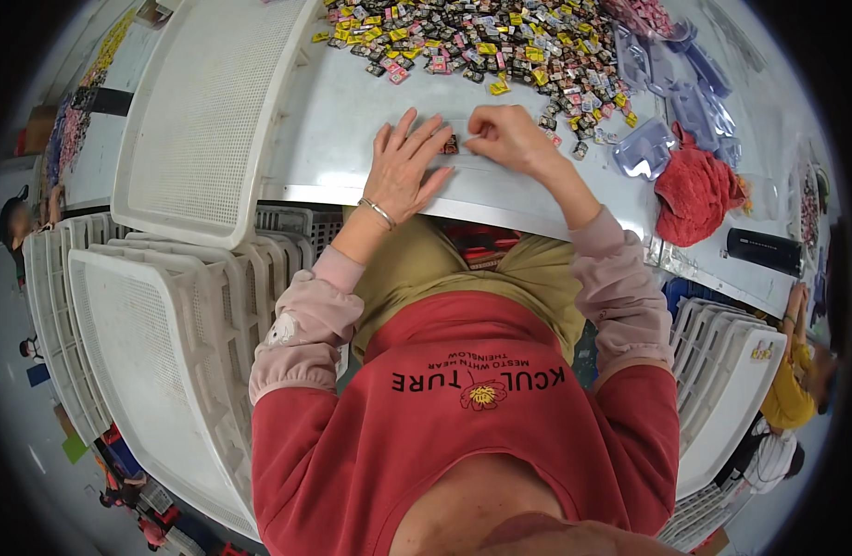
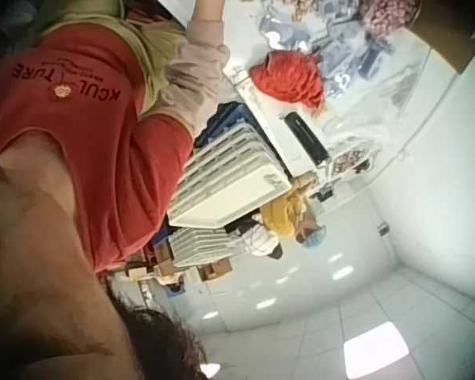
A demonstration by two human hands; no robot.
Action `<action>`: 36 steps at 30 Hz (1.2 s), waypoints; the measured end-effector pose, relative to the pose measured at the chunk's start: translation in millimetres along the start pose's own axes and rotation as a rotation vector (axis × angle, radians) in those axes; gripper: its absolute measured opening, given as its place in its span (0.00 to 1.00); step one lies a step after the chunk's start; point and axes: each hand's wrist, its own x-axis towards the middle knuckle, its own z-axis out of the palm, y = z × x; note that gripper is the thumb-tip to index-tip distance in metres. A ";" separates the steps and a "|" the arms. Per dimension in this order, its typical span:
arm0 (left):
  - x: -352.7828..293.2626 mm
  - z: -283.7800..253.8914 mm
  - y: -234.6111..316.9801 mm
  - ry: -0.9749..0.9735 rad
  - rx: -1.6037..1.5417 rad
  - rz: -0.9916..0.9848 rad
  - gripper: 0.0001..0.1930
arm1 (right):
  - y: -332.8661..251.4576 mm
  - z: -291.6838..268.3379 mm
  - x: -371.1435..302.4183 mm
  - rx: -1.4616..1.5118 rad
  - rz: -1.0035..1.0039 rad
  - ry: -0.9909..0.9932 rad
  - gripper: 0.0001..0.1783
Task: Assembling small toy components at a workbench.
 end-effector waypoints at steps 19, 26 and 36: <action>-4.4 1.7 -1.0 -0.078 0.046 0.061 0.19 | -0.8 15.9 -23.3 -0.099 -0.102 0.176 0.07; -3.1 2.8 -1.2 -0.019 0.039 0.058 0.18 | -8.8 26.3 -11.8 -0.139 -0.034 0.205 0.07; -3.0 -5.4 3.2 0.049 0.051 0.077 0.15 | 4.6 11.5 -27.2 0.107 0.001 0.154 0.07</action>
